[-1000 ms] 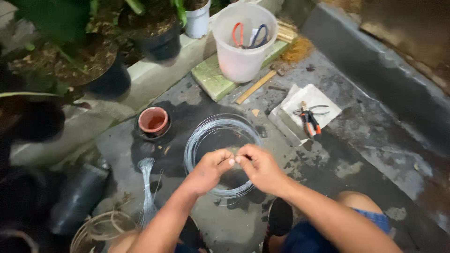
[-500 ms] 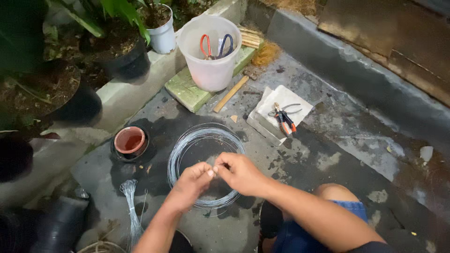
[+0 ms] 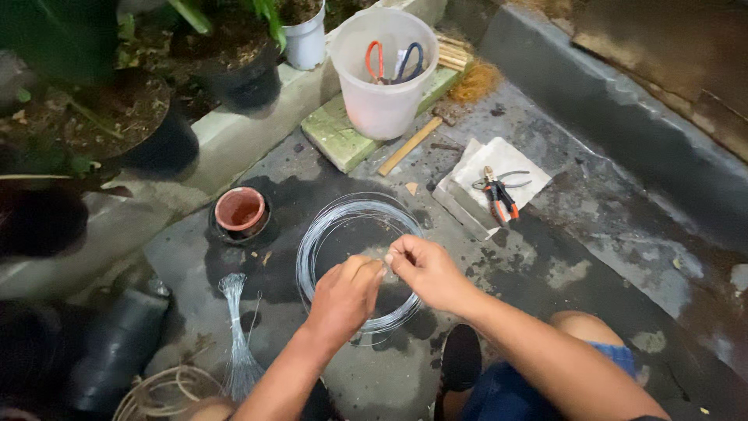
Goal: The person sits on the ground and repeatedly cuts, bends, and twists metal wire into looped shapes using pliers and hands. They form loops at the ends of wire segments and place finished pieces aside.
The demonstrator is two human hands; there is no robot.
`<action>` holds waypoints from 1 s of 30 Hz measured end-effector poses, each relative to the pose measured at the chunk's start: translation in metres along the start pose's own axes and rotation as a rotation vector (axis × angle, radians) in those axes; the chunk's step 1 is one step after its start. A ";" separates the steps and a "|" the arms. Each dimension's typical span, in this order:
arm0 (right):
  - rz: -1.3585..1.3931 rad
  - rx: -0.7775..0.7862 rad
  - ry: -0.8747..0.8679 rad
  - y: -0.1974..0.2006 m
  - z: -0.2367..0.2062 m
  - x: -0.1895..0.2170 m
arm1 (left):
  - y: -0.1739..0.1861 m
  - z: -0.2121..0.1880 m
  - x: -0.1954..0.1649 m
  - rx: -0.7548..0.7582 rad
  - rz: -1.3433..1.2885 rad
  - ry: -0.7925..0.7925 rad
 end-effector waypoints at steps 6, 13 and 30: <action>-0.056 0.012 0.018 -0.002 -0.001 0.010 | 0.004 -0.001 0.007 -0.036 -0.155 0.090; -0.143 0.035 0.214 -0.007 -0.008 0.040 | -0.040 -0.020 0.063 0.243 -0.788 0.648; -0.520 0.098 0.511 -0.007 -0.012 0.081 | -0.100 -0.048 0.084 0.403 -1.585 0.980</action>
Point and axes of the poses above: each hand's wrist, its own z-axis towards the middle knuckle, its own y-axis out of the back of the hand, x = y × z, the point moved 9 cm from there along z, towards the middle knuckle, and after that the axes turned 4 degrees about x, right-handed, at the moved point
